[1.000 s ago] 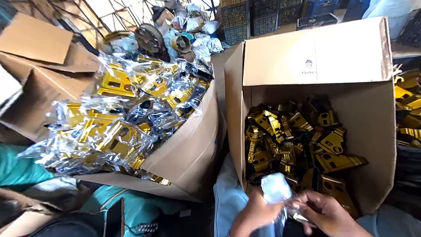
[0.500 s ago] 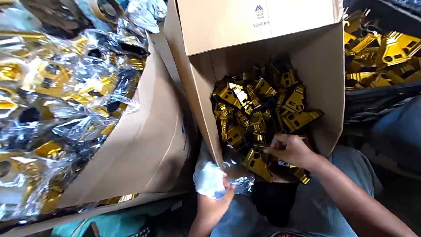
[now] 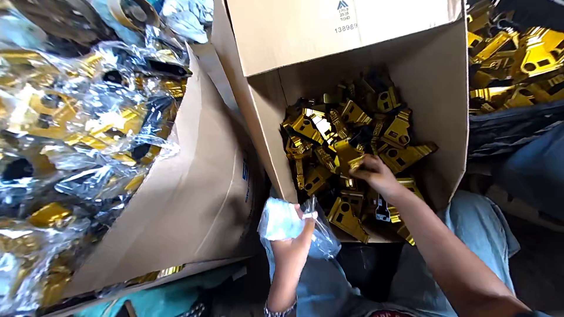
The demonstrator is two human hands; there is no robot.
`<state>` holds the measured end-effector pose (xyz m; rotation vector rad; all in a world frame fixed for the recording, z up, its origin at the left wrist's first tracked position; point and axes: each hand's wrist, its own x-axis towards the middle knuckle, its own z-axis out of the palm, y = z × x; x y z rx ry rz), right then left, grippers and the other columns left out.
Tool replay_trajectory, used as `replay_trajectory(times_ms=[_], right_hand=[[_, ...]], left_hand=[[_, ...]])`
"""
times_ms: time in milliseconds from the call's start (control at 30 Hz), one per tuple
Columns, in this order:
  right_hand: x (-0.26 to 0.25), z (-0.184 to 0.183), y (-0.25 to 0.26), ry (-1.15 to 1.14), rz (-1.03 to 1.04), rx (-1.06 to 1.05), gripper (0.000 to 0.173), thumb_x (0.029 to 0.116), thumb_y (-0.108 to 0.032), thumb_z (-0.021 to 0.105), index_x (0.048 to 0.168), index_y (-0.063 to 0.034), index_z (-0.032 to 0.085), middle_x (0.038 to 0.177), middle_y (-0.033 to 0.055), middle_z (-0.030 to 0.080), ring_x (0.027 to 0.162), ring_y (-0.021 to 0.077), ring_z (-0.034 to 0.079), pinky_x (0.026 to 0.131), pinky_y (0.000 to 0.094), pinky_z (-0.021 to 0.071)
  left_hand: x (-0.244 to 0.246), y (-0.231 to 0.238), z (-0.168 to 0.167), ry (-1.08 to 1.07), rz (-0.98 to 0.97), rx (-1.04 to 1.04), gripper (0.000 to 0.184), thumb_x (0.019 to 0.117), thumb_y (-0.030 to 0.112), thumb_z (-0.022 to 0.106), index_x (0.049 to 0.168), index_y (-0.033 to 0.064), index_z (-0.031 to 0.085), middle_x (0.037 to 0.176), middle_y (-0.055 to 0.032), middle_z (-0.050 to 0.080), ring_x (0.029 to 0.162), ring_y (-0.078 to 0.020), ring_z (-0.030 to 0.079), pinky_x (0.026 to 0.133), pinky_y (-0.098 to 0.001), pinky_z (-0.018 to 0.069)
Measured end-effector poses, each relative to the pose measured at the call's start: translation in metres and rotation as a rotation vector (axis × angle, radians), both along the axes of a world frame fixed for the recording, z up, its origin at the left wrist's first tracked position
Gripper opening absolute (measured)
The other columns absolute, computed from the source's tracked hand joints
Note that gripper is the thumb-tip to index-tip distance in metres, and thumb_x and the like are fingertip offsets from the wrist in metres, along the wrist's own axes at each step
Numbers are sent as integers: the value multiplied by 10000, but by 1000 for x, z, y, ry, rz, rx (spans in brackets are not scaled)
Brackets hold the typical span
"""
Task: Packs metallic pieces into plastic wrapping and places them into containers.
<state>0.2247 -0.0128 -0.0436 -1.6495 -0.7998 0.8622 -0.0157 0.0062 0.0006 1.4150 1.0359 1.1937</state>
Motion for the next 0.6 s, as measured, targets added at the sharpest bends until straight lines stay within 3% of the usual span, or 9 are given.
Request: replay_trajectory(times_ms=[67,100,167,267,333,400,467,567,600], right_hand=[[1,23,-25,211,-74,261,272,906,-137,630,1162,-92,549,1084,17,634,1015,112,636,900,327,551],[1,34,-38,254,-43,349,337,890,-177,643,1202,-168,516,1084,-37,657,982,89,666,864,311,582],[-2,51,-65,264,149,426,537,907,-222,711,1391,-219,477,1276,0,667,996,172,716,815,366,639],[-24,63,-88,285,513,322,480,960,-170,675,1370,-124,428,1238,28,672,883,126,732,696,300,651],[-33,55,-89,87,372,244,428,933,-157,687,1274,-13,472,1076,0,673,904,30,685,785,230,602],[-30,45,-87,-27,209,244,470,925,-182,686,1289,23,471,1153,46,695,1020,39,690,876,236,595],[-31,47,-87,-90,289,286,473,941,-213,686,1282,48,487,1203,75,692,1074,23,667,929,215,562],[-47,42,-76,-324,217,345,371,960,-213,669,1188,56,552,1054,67,694,973,-9,667,859,168,557],[-50,35,-70,-511,144,365,327,935,-190,682,1134,58,603,1047,113,718,959,76,699,831,237,580]], left_hand=[[8,5,-6,-15,-22,34,406,723,-54,792,1077,-44,594,836,70,668,787,7,658,774,-191,586],[13,8,-10,-35,-35,62,395,711,-43,808,1049,-18,606,805,81,665,758,5,655,756,-193,587],[24,8,-13,-74,-55,82,398,704,-40,827,1033,-5,607,786,80,657,739,-3,648,747,-194,586],[38,2,-11,-98,-105,65,397,713,-9,826,1045,-31,609,807,73,666,753,3,650,759,-192,580],[42,-1,-12,-84,-111,104,381,716,-32,782,1052,-38,602,812,82,657,773,15,645,773,-185,572],[40,3,-15,-53,-124,184,376,729,-39,772,1062,-66,601,841,51,672,814,-8,659,801,-200,577],[39,1,-14,-75,-192,211,353,759,-15,764,1072,-70,611,900,25,720,868,-34,694,838,-235,595],[37,-15,2,-172,-214,60,277,791,-23,767,1037,-13,639,922,41,725,888,-32,695,851,-232,592],[37,-18,9,-208,-201,-3,258,796,-48,748,1026,-2,640,914,39,726,882,-36,697,847,-229,591]])
